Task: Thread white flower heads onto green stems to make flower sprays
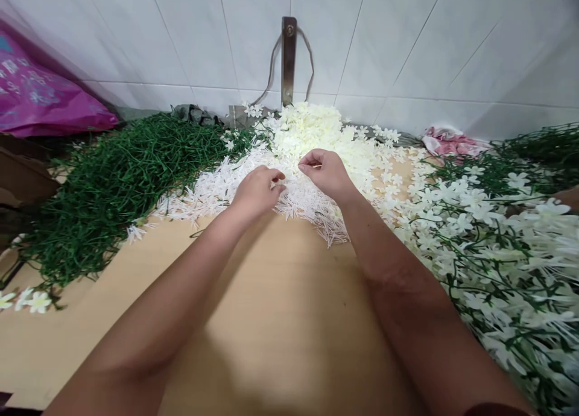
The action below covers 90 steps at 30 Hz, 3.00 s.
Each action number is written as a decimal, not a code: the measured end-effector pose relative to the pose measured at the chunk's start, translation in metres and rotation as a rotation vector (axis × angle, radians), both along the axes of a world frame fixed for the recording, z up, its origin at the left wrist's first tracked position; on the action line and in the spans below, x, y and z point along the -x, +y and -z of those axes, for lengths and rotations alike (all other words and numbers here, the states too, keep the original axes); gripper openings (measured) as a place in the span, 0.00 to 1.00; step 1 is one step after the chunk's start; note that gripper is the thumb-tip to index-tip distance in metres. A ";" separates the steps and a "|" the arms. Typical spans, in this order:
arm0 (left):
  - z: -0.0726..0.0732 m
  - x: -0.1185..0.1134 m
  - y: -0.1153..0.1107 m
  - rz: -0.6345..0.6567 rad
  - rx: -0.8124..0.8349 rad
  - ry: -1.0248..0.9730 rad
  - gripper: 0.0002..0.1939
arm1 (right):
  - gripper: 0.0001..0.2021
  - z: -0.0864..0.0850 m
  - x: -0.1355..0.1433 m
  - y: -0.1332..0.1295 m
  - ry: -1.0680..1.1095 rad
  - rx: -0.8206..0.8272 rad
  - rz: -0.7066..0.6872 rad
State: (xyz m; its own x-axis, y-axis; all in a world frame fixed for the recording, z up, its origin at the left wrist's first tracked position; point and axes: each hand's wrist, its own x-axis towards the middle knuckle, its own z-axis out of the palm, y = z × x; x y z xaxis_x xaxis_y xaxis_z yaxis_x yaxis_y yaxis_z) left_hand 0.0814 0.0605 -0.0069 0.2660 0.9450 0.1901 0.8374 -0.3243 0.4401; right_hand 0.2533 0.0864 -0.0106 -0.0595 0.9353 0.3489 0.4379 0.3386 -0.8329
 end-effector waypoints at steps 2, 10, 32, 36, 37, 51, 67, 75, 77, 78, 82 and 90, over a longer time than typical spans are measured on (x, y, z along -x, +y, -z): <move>0.004 -0.012 0.006 0.000 -0.019 0.097 0.16 | 0.01 0.001 -0.003 0.001 -0.069 -0.029 0.012; 0.001 -0.005 0.018 -0.126 -0.017 -0.057 0.09 | 0.04 0.004 0.001 -0.005 -0.638 -0.011 -0.014; -0.004 -0.002 0.024 -0.205 0.127 -0.751 0.11 | 0.06 -0.009 0.012 -0.006 0.107 0.072 -0.124; -0.007 -0.007 0.029 -0.233 0.055 -0.689 0.02 | 0.07 -0.010 0.004 -0.001 0.198 0.120 -0.064; -0.009 -0.009 0.028 -0.204 0.078 -0.686 0.01 | 0.07 -0.009 0.002 0.000 0.218 0.130 -0.044; -0.022 -0.032 0.019 -0.028 0.355 -0.844 0.09 | 0.07 -0.008 0.009 -0.001 0.385 0.112 -0.151; -0.012 -0.016 0.050 -0.089 0.135 -0.396 0.09 | 0.05 -0.006 -0.001 0.003 0.319 0.129 -0.074; 0.010 -0.034 0.068 -0.201 0.020 -0.144 0.07 | 0.04 0.009 -0.003 0.011 0.144 0.046 0.065; 0.009 -0.035 0.066 -0.188 0.003 -0.233 0.06 | 0.03 0.009 -0.002 0.010 0.133 0.041 0.074; 0.009 -0.034 0.064 -0.177 -0.004 -0.266 0.06 | 0.03 0.009 -0.002 0.010 0.130 0.037 0.074; 0.006 -0.029 0.051 -0.118 0.019 -0.429 0.05 | 0.02 0.008 0.004 0.007 0.124 -0.037 0.058; -0.004 -0.023 0.025 -0.107 0.132 -0.731 0.08 | 0.03 0.011 0.021 -0.003 0.051 -0.105 0.008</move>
State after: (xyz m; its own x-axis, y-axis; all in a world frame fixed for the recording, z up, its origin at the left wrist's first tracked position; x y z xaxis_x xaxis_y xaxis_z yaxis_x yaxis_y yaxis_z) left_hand 0.1046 0.0854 -0.0030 0.0207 0.9858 0.1668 0.3409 -0.1638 0.9257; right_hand 0.2325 0.0837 -0.0216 -0.0317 0.8940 0.4470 0.3986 0.4214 -0.8146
